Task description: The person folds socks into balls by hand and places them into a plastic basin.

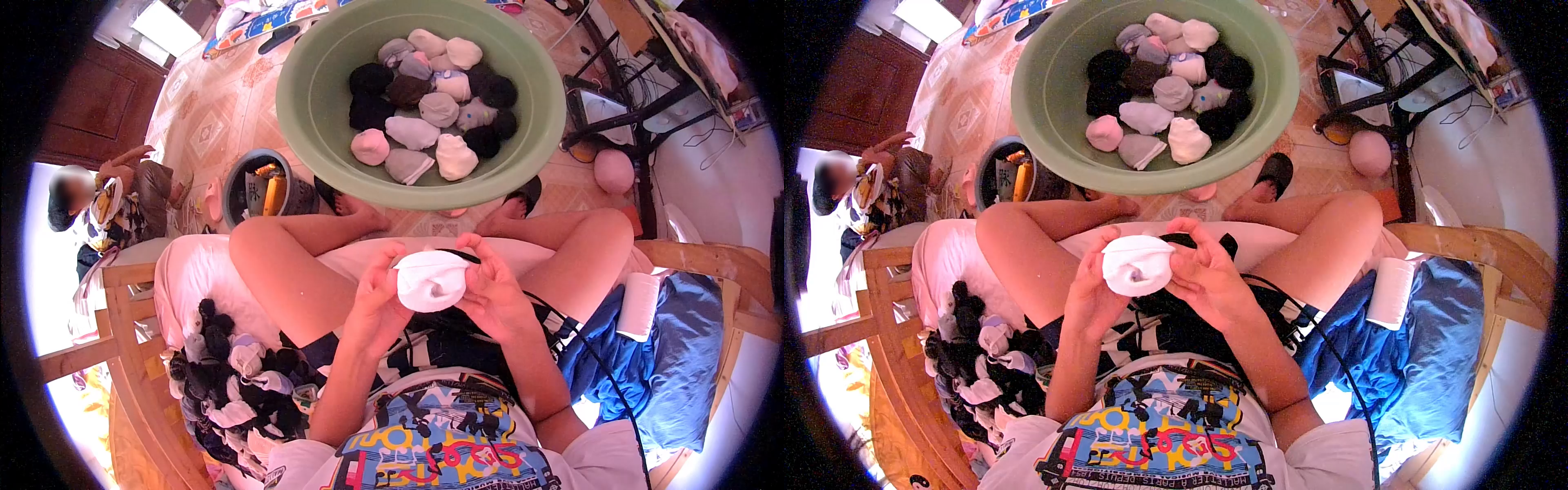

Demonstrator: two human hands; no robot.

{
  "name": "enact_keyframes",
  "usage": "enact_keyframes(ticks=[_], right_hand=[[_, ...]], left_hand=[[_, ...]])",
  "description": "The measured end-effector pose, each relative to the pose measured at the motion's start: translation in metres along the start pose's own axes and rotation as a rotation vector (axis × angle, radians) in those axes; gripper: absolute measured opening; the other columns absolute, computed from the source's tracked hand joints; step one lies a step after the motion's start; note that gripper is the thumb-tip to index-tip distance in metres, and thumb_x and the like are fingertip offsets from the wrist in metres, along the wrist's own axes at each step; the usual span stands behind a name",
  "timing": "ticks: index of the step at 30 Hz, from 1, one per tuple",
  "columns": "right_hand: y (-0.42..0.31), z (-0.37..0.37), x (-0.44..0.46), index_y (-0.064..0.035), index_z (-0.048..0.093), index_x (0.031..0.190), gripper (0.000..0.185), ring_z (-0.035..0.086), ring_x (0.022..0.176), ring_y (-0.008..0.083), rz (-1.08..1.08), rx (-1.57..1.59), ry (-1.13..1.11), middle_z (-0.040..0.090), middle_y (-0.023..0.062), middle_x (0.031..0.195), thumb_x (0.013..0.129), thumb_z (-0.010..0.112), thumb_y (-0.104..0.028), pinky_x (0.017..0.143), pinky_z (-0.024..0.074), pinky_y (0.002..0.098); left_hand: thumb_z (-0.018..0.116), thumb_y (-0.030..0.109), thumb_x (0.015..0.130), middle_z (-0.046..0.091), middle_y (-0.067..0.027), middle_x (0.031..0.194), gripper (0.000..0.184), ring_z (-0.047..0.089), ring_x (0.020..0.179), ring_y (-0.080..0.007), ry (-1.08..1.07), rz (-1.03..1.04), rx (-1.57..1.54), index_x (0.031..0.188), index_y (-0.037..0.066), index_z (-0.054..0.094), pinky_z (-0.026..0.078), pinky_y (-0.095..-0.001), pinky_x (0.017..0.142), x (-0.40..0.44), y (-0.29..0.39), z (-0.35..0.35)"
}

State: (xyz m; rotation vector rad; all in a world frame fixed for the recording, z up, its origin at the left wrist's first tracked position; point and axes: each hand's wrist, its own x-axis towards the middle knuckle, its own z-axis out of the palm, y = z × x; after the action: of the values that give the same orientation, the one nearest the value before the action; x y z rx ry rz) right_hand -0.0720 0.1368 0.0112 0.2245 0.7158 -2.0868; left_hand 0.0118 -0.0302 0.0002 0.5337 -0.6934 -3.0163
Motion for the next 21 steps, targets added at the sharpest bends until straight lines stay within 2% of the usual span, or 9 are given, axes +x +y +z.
enact_keyframes(ticks=[2,6,8,12,14,18,20,21], right_hand=[[0.002,-0.003,0.0,-0.0098,0.041,0.125,0.044,0.043,0.057,0.0034,0.013,0.145,-0.146,0.058,0.0016,0.088,0.09,0.068,-0.011,0.047,0.0344,0.0169],[-0.001,-0.003,-0.001,-0.0097,0.043,0.122,0.04,0.042,0.055,0.0037,0.063,0.21,-0.2,0.054,0.0004,0.084,0.09,0.067,-0.012,0.046,0.034,0.018],[-0.002,-0.001,-0.002,-0.0096,0.045,0.118,0.033,0.041,0.055,0.0044,0.062,0.226,-0.256,0.053,0.0011,0.084,0.092,0.065,-0.012,0.044,0.034,0.0194],[-0.004,0.005,-0.005,-0.0098,0.045,0.114,0.03,0.043,0.056,0.0058,0.098,0.232,-0.227,0.052,0.001,0.083,0.09,0.063,-0.009,0.046,0.0352,0.0204],[-0.004,0.006,-0.005,-0.006,0.042,0.111,0.032,0.045,0.059,0.0065,0.13,0.275,-0.159,0.052,0.0045,0.084,0.085,0.062,-0.005,0.046,0.0387,0.0198],[0.002,0.002,-0.003,-0.0078,0.044,0.11,0.037,0.046,0.063,0.0063,0.074,0.226,-0.106,0.053,0.0031,0.085,0.081,0.066,-0.01,0.048,0.0377,0.019],[0.002,0.003,-0.004,-0.0096,0.043,0.112,0.043,0.048,0.066,0.0063,-0.023,-0.031,-0.019,0.055,0.0024,0.091,0.079,0.071,-0.013,0.05,0.0376,0.0179],[0.002,0.003,-0.004,-0.0096,0.043,0.112,0.043,0.048,0.066,0.0063,-0.023,-0.029,-0.018,0.055,0.0024,0.091,0.079,0.071,-0.013,0.05,0.0376,0.0179]], left_hand=[[0.069,0.026,0.089,0.061,-0.0119,0.12,0.049,0.06,0.114,-0.0261,-0.068,-0.037,-0.109,0.126,0.008,0.044,0.05,-0.0392,0.096,0.002,0.002,0.0],[0.064,0.024,0.09,0.062,-0.013,0.119,0.043,0.061,0.112,-0.0266,-0.054,-0.051,-0.115,0.125,0.008,0.044,0.051,-0.0384,0.094,0.003,0.006,0.011],[0.059,0.021,0.092,0.063,-0.0121,0.114,0.035,0.063,0.106,-0.0254,-0.068,-0.055,-0.111,0.121,0.008,0.045,0.053,-0.037,0.09,0.005,0.005,0.007],[0.057,0.019,0.092,0.064,-0.0102,0.106,0.026,0.065,0.1,-0.0234,-0.042,-0.067,-0.097,0.114,0.009,0.045,0.054,-0.0359,0.086,0.006,0.006,0.012],[0.054,0.018,0.093,0.064,-0.0085,0.1,0.02,0.065,0.095,-0.0213,-0.044,-0.083,-0.087,0.109,0.01,0.045,0.054,-0.035,0.083,0.007,0.006,0.01],[0.057,0.016,0.09,0.062,-0.0076,0.103,0.022,0.064,0.096,-0.0208,-0.005,-0.095,-0.058,0.108,0.011,0.044,0.052,-0.0341,0.084,0.009,0.006,0.004],[0.064,0.014,0.086,0.059,-0.0072,0.108,0.031,0.061,0.101,-0.02,-0.021,0.015,0.143,0.109,0.01,0.045,0.05,-0.0328,0.088,0.007,0.006,0.008],[0.064,0.014,0.086,0.059,-0.0072,0.108,0.031,0.061,0.101,-0.02,-0.02,0.014,0.144,0.109,0.01,0.045,0.05,-0.0328,0.088,0.007,0.005,0.009]])
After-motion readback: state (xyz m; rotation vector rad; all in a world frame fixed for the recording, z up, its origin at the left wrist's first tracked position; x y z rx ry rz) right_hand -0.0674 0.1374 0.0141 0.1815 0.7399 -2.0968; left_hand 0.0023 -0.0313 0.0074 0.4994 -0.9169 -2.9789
